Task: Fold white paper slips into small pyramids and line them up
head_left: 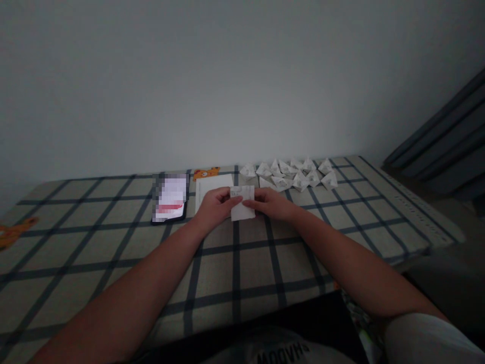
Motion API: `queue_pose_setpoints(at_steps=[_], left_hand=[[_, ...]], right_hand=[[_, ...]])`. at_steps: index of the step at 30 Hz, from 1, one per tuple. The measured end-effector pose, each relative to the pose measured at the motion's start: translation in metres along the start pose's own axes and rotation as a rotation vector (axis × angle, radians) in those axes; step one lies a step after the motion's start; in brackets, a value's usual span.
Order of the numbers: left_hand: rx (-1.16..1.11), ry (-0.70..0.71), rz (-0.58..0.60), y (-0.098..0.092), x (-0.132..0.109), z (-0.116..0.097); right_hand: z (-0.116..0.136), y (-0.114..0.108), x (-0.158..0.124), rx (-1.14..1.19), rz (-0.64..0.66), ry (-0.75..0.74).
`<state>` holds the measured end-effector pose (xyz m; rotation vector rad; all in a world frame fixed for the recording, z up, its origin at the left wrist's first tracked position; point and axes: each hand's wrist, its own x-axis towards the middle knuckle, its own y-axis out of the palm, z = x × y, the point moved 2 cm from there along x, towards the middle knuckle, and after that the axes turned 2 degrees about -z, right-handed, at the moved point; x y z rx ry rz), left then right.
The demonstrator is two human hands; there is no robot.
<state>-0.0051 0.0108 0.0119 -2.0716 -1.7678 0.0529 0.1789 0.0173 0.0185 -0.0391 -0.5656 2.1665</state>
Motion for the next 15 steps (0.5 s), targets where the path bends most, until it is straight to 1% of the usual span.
queue_pose_setpoints(at_steps=[2, 5, 8, 11, 13, 15], left_hand=[[-0.021, -0.028, 0.024, 0.0013, 0.0000, 0.0002], [0.014, -0.018, 0.025, 0.0022, -0.0008, -0.0017], [-0.007, -0.009, -0.011, 0.0015, -0.0017, -0.0047], [-0.061, -0.046, -0.042, 0.0015, -0.0019, -0.0053], [-0.104, -0.063, -0.061, 0.0020, -0.0015, -0.0042], [-0.156, -0.068, -0.094, 0.0023, -0.0009, -0.0023]], right_hand=[[0.0016, 0.0002, -0.0005, -0.030, 0.015, -0.023], [0.0021, 0.0007, -0.0011, -0.038, 0.030, -0.014], [0.0011, -0.0001, -0.0014, -0.047, -0.006, 0.025], [0.0009, -0.0002, -0.0016, -0.059, 0.001, 0.057], [0.0018, 0.0002, -0.0010, -0.066, 0.002, 0.050], [0.0029, 0.0007, 0.0004, -0.083, -0.031, 0.027]])
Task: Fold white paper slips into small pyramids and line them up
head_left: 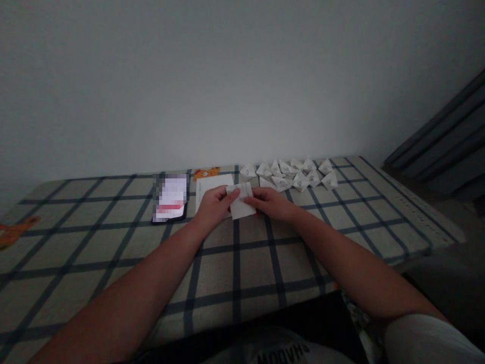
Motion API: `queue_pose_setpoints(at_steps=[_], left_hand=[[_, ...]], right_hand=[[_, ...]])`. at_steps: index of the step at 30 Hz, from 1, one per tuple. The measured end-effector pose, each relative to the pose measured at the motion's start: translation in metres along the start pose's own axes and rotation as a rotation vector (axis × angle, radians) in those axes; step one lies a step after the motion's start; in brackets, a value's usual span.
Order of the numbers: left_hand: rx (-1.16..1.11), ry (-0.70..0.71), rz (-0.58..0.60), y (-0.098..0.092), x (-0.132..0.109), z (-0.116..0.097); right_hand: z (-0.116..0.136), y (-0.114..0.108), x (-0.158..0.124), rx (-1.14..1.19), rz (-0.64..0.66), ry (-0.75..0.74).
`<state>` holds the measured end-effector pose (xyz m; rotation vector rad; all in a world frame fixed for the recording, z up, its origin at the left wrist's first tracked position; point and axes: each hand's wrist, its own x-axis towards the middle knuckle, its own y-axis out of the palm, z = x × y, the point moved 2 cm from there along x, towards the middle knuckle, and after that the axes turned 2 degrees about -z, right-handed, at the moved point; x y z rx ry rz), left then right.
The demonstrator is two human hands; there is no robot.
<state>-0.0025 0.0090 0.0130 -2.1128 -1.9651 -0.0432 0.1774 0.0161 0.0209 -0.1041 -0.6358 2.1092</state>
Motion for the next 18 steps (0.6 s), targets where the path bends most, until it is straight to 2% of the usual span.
queue_pose_setpoints(at_steps=[6, 10, 14, 18], left_hand=[[-0.099, 0.001, -0.086, -0.003, 0.002, 0.006], [0.028, 0.022, -0.106, -0.006, 0.003, 0.001], [0.164, 0.044, -0.059, -0.004, 0.000, -0.006], [0.126, -0.023, 0.023, 0.002, -0.002, -0.005]], right_hand=[[-0.001, 0.003, 0.002, 0.040, -0.034, 0.003], [-0.001, 0.002, 0.000, 0.109, -0.045, 0.001], [-0.002, 0.002, 0.000, 0.205, -0.029, -0.031], [-0.004, 0.002, 0.002, 0.159, -0.043, -0.068]])
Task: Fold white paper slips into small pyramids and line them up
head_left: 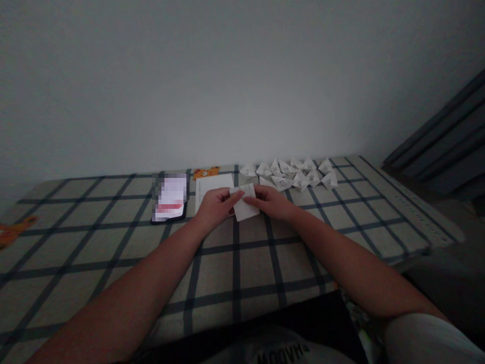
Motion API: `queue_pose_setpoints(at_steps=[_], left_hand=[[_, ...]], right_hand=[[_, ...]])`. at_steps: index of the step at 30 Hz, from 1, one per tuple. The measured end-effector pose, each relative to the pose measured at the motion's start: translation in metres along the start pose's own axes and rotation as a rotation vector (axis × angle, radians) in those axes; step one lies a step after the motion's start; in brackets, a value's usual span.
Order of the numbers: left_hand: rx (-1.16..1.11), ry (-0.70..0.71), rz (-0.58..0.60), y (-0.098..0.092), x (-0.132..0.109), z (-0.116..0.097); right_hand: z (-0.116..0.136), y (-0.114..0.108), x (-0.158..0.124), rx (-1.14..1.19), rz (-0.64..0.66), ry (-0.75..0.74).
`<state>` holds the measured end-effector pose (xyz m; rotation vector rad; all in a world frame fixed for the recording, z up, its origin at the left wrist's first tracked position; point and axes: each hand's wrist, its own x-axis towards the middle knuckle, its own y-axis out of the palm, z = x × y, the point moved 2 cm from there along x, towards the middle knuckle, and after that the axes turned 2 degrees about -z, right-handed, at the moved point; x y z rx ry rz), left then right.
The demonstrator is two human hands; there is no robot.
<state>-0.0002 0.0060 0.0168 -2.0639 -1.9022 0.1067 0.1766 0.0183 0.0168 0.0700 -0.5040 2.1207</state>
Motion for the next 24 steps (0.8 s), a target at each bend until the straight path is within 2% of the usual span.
queue_pose_setpoints(at_steps=[6, 10, 15, 24], left_hand=[[0.003, 0.011, 0.074, 0.0023, 0.0017, 0.0063], [0.070, 0.063, 0.097, 0.0007, 0.0020, 0.0074], [0.063, 0.103, 0.067, 0.0002, 0.0000, 0.0068], [-0.070, 0.043, -0.020, -0.0028, 0.0004, -0.0012]], right_hand=[[-0.0036, -0.0029, 0.0004, -0.115, -0.075, -0.031], [-0.0053, -0.0035, 0.0006, -0.152, -0.067, -0.038], [-0.0030, -0.0030, 0.0013, -0.115, -0.045, -0.023], [0.0039, -0.0029, 0.0013, -0.046, -0.051, 0.033]])
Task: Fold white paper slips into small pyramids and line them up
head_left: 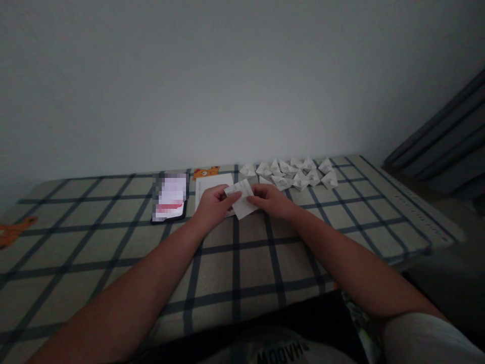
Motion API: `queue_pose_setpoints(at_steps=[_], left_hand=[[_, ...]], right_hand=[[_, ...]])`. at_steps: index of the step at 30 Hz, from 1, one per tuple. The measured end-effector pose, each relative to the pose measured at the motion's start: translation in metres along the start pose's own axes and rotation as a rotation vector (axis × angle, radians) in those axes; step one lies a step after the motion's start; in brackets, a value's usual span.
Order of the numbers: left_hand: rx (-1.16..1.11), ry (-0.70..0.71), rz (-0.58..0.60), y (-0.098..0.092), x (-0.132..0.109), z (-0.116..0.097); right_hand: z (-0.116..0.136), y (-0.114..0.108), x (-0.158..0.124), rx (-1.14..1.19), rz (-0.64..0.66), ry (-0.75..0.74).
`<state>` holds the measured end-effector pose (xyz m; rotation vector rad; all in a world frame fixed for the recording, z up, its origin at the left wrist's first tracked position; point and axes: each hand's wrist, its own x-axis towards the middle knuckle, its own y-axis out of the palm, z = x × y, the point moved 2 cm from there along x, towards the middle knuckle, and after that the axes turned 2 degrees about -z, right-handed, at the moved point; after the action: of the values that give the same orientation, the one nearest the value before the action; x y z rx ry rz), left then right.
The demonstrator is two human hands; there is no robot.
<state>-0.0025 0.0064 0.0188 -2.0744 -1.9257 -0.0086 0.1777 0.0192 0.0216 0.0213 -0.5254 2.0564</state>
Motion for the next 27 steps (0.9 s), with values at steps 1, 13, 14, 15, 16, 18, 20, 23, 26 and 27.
queue_pose_setpoints(at_steps=[1, 13, 14, 15, 16, 18, 20, 23, 26, 27], left_hand=[[-0.027, 0.002, -0.008, 0.000, 0.000, -0.001], [-0.241, -0.038, -0.118, -0.002, 0.004, 0.014], [-0.280, -0.048, -0.116, -0.001, 0.004, 0.014], [-0.319, -0.056, -0.110, -0.001, 0.004, 0.015], [-0.353, -0.062, -0.104, 0.000, 0.004, 0.015], [-0.388, -0.063, -0.100, 0.001, 0.005, 0.015], [-0.383, -0.061, -0.091, 0.001, 0.004, 0.014], [-0.259, -0.033, -0.074, -0.001, 0.003, 0.008], [-0.055, 0.021, -0.067, -0.002, 0.001, 0.001], [-0.005, 0.030, -0.063, -0.002, 0.000, 0.000]], right_hand=[[0.001, 0.000, 0.000, 0.023, 0.002, 0.007], [0.004, 0.001, -0.001, 0.168, 0.011, 0.003], [0.004, 0.001, -0.001, 0.175, 0.015, -0.003], [0.005, 0.001, -0.001, 0.183, 0.016, -0.006], [0.005, 0.001, -0.002, 0.189, 0.014, -0.008], [0.005, 0.000, -0.002, 0.184, 0.008, -0.005], [0.005, 0.000, -0.002, 0.169, 0.005, -0.003], [0.003, -0.001, -0.002, 0.170, -0.003, -0.009], [0.002, -0.001, -0.001, 0.185, -0.048, -0.039], [0.002, 0.000, -0.001, 0.179, -0.067, -0.051]])
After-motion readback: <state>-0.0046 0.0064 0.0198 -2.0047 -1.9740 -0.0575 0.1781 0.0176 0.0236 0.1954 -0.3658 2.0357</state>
